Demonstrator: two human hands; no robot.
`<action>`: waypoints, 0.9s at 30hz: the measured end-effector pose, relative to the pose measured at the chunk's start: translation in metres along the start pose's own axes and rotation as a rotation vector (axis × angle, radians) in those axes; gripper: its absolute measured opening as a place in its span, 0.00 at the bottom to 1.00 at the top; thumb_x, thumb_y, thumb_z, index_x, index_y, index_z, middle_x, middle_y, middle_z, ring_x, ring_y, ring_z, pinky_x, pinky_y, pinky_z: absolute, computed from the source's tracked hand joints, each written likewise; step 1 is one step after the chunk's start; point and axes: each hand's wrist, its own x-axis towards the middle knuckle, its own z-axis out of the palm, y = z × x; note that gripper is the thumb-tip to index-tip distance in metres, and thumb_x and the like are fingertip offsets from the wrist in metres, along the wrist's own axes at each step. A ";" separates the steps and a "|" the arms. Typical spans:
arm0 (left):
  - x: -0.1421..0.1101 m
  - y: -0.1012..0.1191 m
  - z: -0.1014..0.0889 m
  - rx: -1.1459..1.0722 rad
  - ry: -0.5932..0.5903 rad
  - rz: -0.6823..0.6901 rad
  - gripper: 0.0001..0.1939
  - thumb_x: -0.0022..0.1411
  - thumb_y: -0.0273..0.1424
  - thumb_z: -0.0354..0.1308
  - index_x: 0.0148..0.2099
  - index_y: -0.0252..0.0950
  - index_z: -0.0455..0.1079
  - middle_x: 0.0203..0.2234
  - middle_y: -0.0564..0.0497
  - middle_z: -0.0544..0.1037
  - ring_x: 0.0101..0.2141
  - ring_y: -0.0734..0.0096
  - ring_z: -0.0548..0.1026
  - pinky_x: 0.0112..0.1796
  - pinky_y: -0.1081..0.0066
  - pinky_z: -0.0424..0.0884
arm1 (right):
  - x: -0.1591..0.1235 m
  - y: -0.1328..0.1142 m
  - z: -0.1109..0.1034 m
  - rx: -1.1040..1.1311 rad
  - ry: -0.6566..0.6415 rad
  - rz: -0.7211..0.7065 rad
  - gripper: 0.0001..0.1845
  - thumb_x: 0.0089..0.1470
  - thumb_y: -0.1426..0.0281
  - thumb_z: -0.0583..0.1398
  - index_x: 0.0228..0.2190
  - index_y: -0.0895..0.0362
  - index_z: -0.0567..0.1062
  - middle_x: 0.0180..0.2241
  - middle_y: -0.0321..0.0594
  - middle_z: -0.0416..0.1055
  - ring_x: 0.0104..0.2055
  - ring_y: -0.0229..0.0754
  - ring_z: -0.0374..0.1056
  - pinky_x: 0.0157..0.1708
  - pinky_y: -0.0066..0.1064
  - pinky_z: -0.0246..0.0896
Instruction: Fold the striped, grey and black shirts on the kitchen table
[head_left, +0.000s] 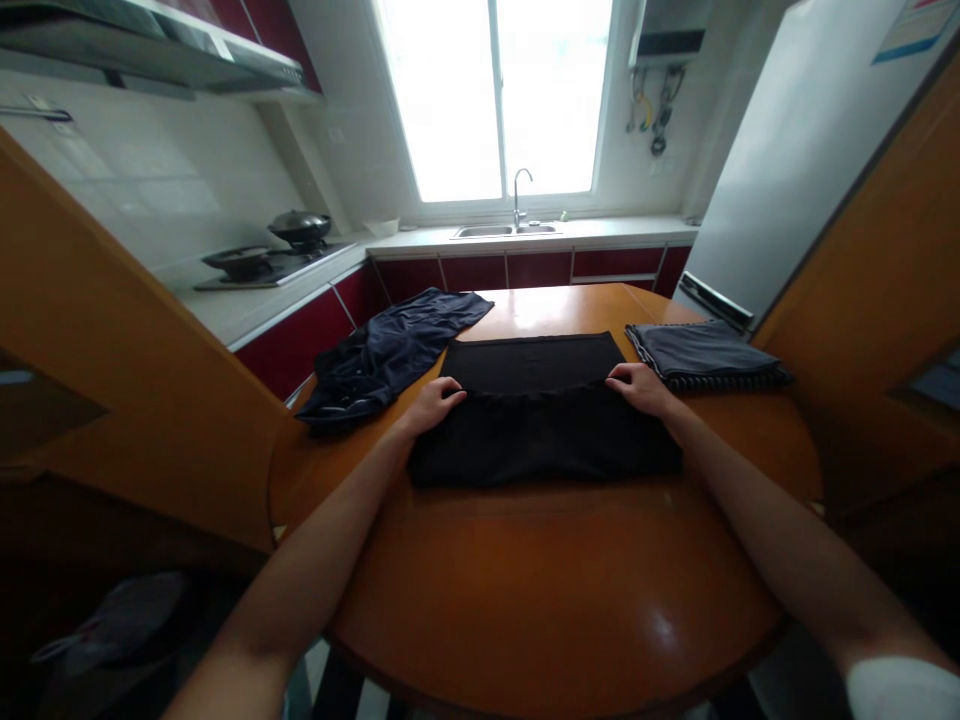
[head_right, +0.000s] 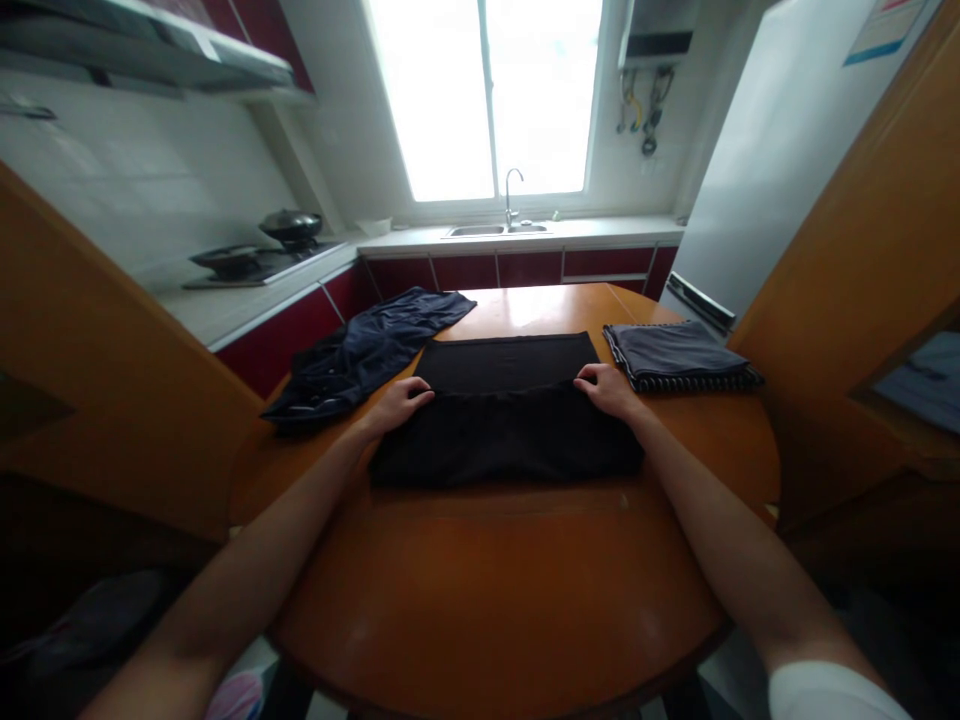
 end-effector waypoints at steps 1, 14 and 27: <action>0.001 0.000 0.002 0.007 0.031 -0.005 0.15 0.61 0.44 0.56 0.38 0.37 0.73 0.36 0.47 0.79 0.40 0.59 0.76 0.45 0.64 0.70 | 0.001 -0.001 -0.001 0.000 0.021 0.003 0.10 0.58 0.65 0.61 0.34 0.58 0.80 0.37 0.46 0.80 0.40 0.46 0.74 0.45 0.33 0.64; -0.014 0.063 0.029 0.302 -0.010 0.214 0.24 0.73 0.38 0.46 0.65 0.34 0.65 0.63 0.41 0.68 0.64 0.59 0.65 0.63 0.59 0.59 | -0.020 -0.078 0.038 -0.241 0.087 -0.041 0.27 0.65 0.63 0.52 0.61 0.61 0.69 0.63 0.54 0.65 0.65 0.53 0.59 0.65 0.44 0.53; -0.038 0.074 0.070 0.421 -0.234 0.076 0.36 0.74 0.50 0.39 0.76 0.40 0.42 0.73 0.45 0.44 0.72 0.52 0.43 0.66 0.45 0.45 | -0.042 -0.072 0.060 -0.354 -0.217 0.139 0.41 0.67 0.47 0.44 0.70 0.59 0.51 0.73 0.50 0.42 0.74 0.49 0.36 0.70 0.51 0.31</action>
